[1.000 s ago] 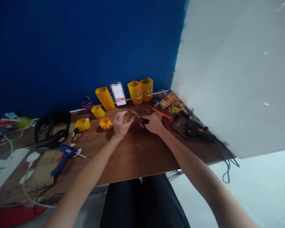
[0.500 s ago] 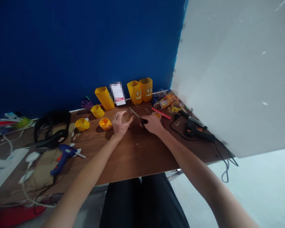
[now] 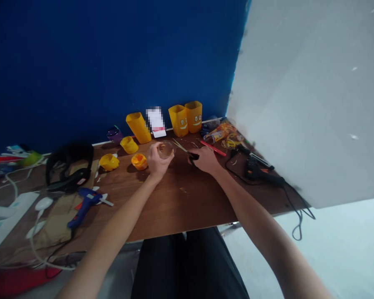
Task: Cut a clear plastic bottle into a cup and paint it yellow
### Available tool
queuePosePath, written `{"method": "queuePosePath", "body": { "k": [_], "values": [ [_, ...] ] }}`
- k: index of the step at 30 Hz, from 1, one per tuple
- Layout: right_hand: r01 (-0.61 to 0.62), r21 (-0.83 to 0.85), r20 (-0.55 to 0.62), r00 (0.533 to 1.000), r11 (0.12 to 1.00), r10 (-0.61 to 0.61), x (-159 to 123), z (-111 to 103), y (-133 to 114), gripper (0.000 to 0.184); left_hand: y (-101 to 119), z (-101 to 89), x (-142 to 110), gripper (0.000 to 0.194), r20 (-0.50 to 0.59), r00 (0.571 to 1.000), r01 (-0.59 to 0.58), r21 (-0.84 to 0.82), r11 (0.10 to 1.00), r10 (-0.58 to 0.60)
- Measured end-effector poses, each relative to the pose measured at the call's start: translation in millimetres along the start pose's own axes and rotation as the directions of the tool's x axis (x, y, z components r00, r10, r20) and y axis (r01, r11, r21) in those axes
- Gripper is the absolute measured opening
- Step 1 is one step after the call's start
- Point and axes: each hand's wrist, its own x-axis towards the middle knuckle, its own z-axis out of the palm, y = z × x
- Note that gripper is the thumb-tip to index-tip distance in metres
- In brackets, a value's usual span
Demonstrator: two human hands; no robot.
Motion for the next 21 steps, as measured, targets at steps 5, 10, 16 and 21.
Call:
{"method": "queuePosePath", "body": {
  "k": [5, 10, 16, 21],
  "values": [
    [0.014, -0.032, 0.047, 0.999, 0.999, -0.013, 0.3, -3.0, 3.8, 0.019, 0.2, -0.4, 0.6, 0.048, 0.018, 1.000, -0.003, 0.016, 1.000, 0.003],
    [0.017, -0.029, 0.073, 0.997, 0.999, -0.015, 0.6, -3.7, 6.7, 0.022, 0.3, -0.3, 1.7, 0.050, 0.028, 1.000, -0.005, 0.019, 1.000, 0.004],
    [-0.014, -0.106, 0.060, 0.998, 0.994, 0.020, 0.1, -2.8, 4.4, 0.024, -0.6, -1.5, 2.0, 0.053, 0.046, 0.999, 0.019, 0.007, 1.000, -0.019],
    [0.024, -0.136, 0.082, 0.997, 0.990, -0.013, 0.1, -4.3, -1.9, 0.022, -2.2, -0.8, 2.8, 0.055, 0.036, 0.999, 0.038, -0.041, 0.998, -0.036]
  ]
}}
